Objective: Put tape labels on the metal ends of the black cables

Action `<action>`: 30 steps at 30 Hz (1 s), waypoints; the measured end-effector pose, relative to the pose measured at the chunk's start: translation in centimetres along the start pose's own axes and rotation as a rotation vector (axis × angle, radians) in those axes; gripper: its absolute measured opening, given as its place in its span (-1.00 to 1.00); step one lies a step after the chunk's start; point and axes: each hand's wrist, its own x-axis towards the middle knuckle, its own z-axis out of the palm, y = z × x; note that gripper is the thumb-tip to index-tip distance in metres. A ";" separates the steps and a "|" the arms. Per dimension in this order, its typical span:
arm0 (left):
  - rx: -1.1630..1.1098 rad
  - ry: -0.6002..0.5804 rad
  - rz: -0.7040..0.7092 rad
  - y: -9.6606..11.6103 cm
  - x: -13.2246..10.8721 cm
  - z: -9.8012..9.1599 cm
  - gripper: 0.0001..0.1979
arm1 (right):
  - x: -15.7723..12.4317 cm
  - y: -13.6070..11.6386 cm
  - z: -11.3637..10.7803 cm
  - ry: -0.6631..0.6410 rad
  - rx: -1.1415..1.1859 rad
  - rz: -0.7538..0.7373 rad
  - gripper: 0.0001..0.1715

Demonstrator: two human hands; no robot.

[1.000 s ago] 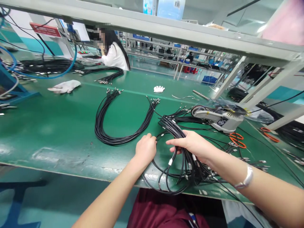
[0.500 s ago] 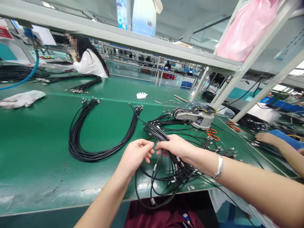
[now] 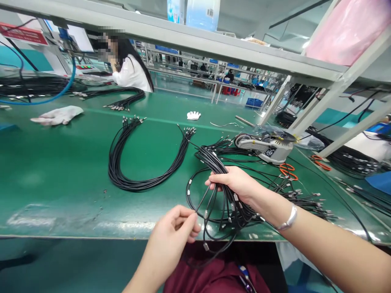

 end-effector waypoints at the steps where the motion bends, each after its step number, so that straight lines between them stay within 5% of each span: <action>1: -0.051 0.009 -0.012 -0.3 -0.5 -0.1 -0.75 | 0.0 0.0 -0.1 -0.013 -0.002 0.009 -0.93; 7: -0.236 0.247 0.161 0.1 1.6 2.1 -0.76 | 0.0 -0.5 0.1 0.003 0.008 0.116 -0.89; 12: -0.286 0.134 0.210 1.6 3.7 4.4 -0.79 | -0.2 -0.7 -0.1 -0.020 0.132 0.126 -0.93; 18: -0.336 0.107 0.092 0.6 2.6 4.9 -0.76 | -0.7 -0.1 -1.3 -0.322 0.230 0.199 -0.89; 22: -0.050 0.100 0.140 -0.9 2.5 2.3 -0.62 | -0.5 0.2 -1.4 -0.311 0.148 0.154 -0.82; 26: 0.535 0.388 0.216 -1.4 4.9 -1.4 -0.70 | -0.2 0.5 -1.2 -0.254 0.061 0.102 -0.79; 30: 1.017 0.310 0.201 -0.3 8.0 -1.4 -0.80 | -0.1 0.4 -1.1 -0.259 0.004 0.094 -0.82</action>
